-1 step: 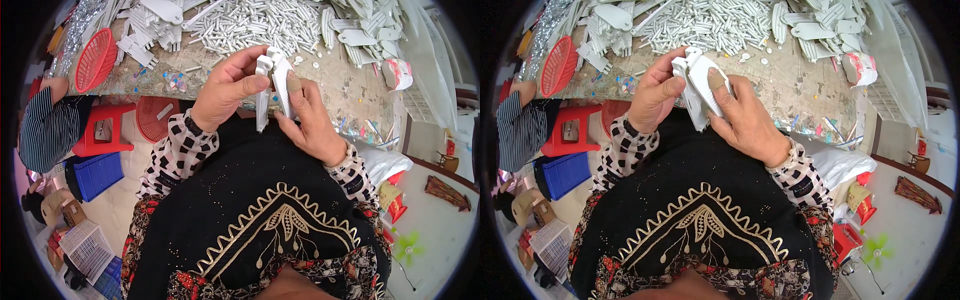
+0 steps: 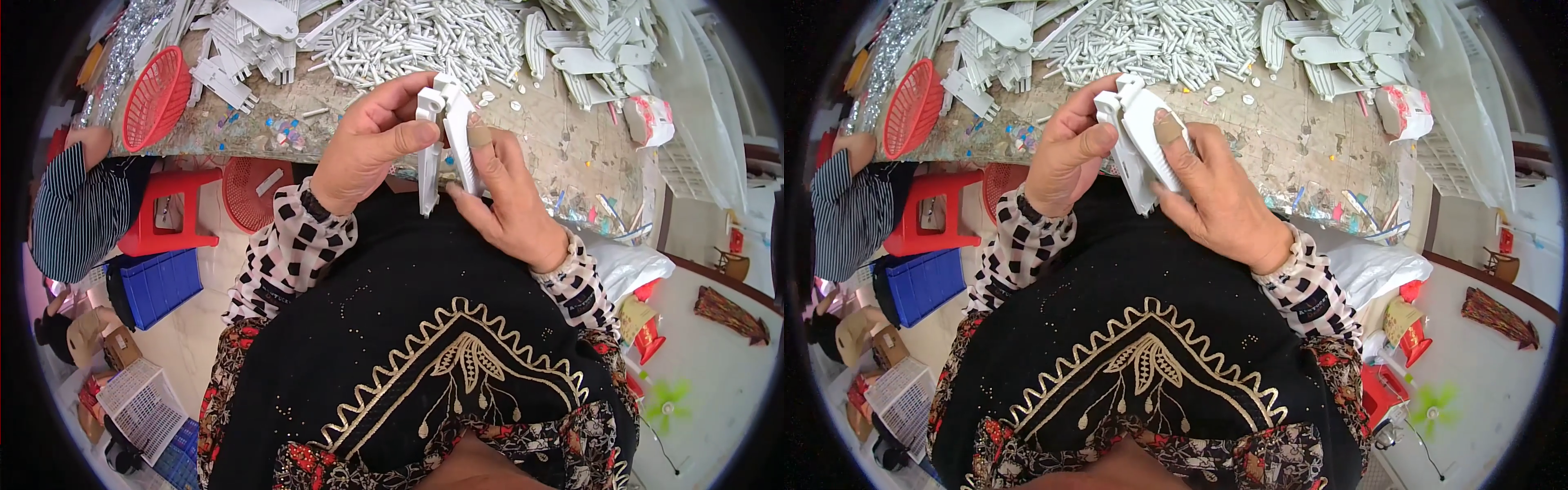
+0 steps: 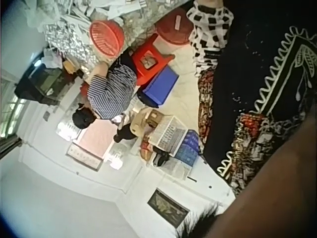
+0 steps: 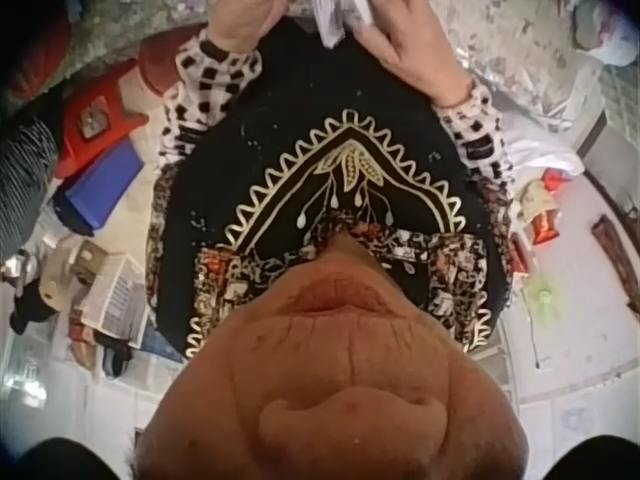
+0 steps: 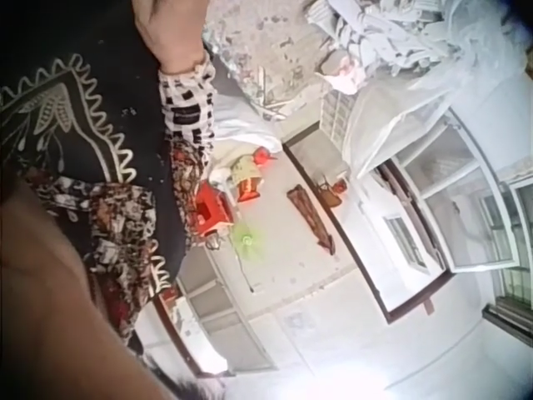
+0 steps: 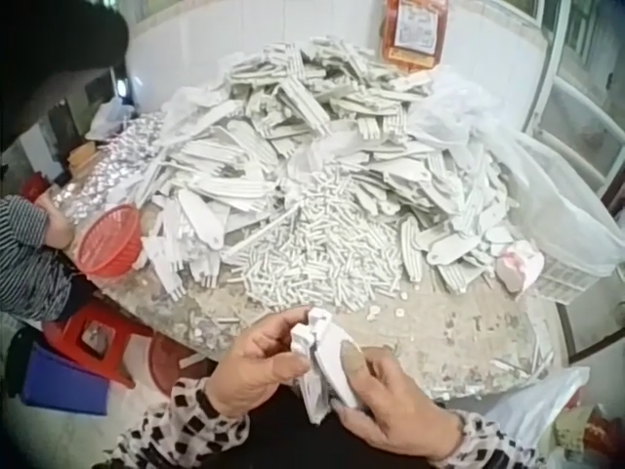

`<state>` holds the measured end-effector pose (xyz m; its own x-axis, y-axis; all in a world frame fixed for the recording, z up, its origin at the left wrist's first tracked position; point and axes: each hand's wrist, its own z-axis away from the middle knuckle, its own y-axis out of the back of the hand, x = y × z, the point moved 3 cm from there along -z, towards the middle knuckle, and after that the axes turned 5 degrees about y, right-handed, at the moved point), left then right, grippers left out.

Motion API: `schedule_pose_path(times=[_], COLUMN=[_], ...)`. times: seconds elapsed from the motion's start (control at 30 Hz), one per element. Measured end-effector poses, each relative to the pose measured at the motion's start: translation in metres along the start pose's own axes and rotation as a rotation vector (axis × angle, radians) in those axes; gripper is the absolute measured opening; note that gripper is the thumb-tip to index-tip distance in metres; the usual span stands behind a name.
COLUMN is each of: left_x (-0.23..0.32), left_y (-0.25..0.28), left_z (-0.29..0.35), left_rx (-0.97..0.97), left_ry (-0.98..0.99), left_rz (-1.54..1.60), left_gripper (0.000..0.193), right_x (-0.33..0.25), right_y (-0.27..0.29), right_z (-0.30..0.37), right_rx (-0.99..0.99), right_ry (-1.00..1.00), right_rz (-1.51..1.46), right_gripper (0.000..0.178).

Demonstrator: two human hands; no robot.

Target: The person sorts and assembles small white plastic parts and fabric strips by hand at a manufacturing workspace.

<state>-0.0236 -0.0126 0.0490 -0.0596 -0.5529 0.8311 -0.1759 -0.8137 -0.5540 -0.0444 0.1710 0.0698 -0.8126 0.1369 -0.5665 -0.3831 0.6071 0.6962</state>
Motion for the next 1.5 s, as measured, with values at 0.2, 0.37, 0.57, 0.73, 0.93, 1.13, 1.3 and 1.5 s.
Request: schedule_pose_path(times=[0.2, 0.37, 0.57, 0.73, 0.93, 1.13, 1.3, 1.5], left_x=[-0.007, -0.003, -0.015, -0.016, 0.007, -0.029, -0.038, -0.048], left_y=[-0.001, -0.007, -0.007, -0.016, -0.017, -0.016, -0.010, 0.005], left_z=[0.000, -0.002, -0.004, -0.003, -0.011, 0.000, 0.013, 0.038], left_rx=[0.039, 0.043, 0.110, 0.213, -0.011, -0.256, -0.256, -0.021], left_ry=[-0.024, -0.052, -0.059, -0.041, -0.184, 0.092, 0.097, 0.036], left_rz=[-0.112, -0.075, -0.180, -0.440, -0.920, -0.837, -1.026, -1.021], left_gripper=[0.062, 0.057, 0.049, 0.042, 0.053, 0.081, 0.053, 0.041], right_x=[0.002, -0.004, -0.004, -0.003, 0.002, 0.013, 0.014, 0.019], right_y=[0.009, 0.002, -0.005, -0.018, 0.014, 0.021, 0.016, 0.004], right_z=[0.005, 0.000, -0.006, -0.007, -0.010, 0.004, 0.010, 0.007], right_rx=[-0.129, -0.061, -0.024, 0.018, 0.202, 0.019, -0.001, 0.032], right_ry=[-0.059, -0.066, -0.143, -0.170, -0.083, -0.162, -0.164, -0.191], right_rz=[-0.082, -0.136, -0.122, 0.066, 0.058, -0.137, -0.138, -0.173], right_gripper=[0.073, 0.070, 0.068, 0.065, 0.051, 0.021, 0.018, 0.017])
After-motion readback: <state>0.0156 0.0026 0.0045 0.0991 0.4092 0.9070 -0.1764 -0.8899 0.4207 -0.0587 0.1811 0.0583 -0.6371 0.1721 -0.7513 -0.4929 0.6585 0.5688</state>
